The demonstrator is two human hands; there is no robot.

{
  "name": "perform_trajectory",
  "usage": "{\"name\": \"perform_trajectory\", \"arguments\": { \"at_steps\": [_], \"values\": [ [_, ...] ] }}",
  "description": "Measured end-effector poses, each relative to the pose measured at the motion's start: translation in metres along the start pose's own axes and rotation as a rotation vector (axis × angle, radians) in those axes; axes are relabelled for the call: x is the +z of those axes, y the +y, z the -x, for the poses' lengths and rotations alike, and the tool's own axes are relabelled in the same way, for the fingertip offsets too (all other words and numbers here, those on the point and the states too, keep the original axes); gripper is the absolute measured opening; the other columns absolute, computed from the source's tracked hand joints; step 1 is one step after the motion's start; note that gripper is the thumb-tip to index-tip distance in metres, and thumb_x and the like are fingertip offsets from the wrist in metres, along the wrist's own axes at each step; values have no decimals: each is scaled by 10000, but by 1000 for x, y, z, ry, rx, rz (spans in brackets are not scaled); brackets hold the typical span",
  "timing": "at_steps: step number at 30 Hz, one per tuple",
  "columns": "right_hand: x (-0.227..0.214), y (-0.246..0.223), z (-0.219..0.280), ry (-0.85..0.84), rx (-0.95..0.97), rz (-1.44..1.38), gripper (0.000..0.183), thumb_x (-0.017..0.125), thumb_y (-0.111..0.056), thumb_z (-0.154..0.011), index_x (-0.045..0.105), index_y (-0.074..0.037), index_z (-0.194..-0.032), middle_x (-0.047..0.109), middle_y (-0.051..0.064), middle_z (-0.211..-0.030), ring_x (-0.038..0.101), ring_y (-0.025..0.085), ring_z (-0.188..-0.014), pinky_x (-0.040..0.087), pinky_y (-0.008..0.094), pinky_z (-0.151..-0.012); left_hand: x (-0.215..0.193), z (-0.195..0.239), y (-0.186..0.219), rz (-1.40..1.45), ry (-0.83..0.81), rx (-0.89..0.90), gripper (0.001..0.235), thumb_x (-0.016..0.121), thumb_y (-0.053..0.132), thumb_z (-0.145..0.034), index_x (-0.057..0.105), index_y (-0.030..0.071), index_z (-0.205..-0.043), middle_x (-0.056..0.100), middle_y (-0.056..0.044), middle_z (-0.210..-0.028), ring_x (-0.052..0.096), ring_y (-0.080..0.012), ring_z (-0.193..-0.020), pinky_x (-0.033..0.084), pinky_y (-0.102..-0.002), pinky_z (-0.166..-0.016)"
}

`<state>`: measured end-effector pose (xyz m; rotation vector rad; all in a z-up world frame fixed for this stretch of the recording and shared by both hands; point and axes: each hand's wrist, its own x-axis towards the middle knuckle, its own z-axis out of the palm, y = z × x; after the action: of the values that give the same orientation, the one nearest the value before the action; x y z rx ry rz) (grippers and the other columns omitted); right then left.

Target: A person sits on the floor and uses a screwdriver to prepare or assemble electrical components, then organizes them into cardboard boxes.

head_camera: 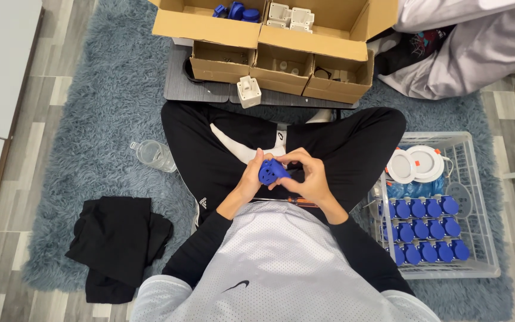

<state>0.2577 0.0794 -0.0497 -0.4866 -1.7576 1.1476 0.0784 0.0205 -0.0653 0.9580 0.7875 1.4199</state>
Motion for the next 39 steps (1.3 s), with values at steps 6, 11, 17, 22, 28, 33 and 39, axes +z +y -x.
{"name": "perform_trajectory", "arguments": {
  "at_steps": [6,11,17,22,28,33,39],
  "values": [
    [8,-40,-13,-34,-130,261,692,1073,-264,-670,793,-36,-1259,820,93,-1082,695,252,-984,498,366,-950,12,4,32,-54,64,-35,622,323,619,-1182,645,117,-1008,599,-48,-659,546,-79,-513,436,-169,-471],
    [11,-30,-11,-16,-220,362,652,1033,-229,-737,766,-59,-1308,795,112,-1271,702,309,-1088,513,419,-993,1,3,17,-13,-17,-16,470,399,468,-1179,614,70,-1309,628,-97,-861,662,-147,-700,586,-263,-596],
    [11,-40,-13,-21,-173,329,626,990,-164,-800,725,-33,-1352,765,158,-1347,725,365,-1141,553,443,-963,-17,7,-3,-139,5,106,378,584,293,-1137,588,38,-1417,683,-156,-1274,657,-216,-1185,539,-389,-1048],
    [1,-33,-7,-12,-4,154,471,881,-208,-952,719,-40,-1361,710,176,-1431,734,310,-1160,596,413,-941,-12,1,12,-350,17,295,421,865,131,-960,726,24,-1343,658,-103,-1200,574,-184,-1148,470,-335,-1027],
    [4,-5,9,35,172,-79,439,766,-14,-1021,650,37,-1441,697,164,-1176,761,178,-848,663,314,-756,-7,-3,31,-601,31,472,530,1019,166,-784,808,67,-1259,685,-98,-1208,630,-238,-1144,498,-350,-1024],
    [-4,-17,0,31,95,36,325,789,17,-991,751,41,-1313,746,174,-1147,788,201,-848,667,317,-748,-13,-1,33,-582,-28,253,799,1006,213,-815,621,83,-1502,654,-106,-1354,651,-212,-1214,510,-347,-1008],
    [-4,-48,-12,-43,-99,131,233,748,45,-1008,814,-19,-1223,810,173,-1201,806,275,-1002,654,383,-836,-30,-4,30,-359,-116,36,403,431,202,-1183,625,8,-1477,773,-215,-1048,766,-245,-772,683,-353,-629]
  ]
}}
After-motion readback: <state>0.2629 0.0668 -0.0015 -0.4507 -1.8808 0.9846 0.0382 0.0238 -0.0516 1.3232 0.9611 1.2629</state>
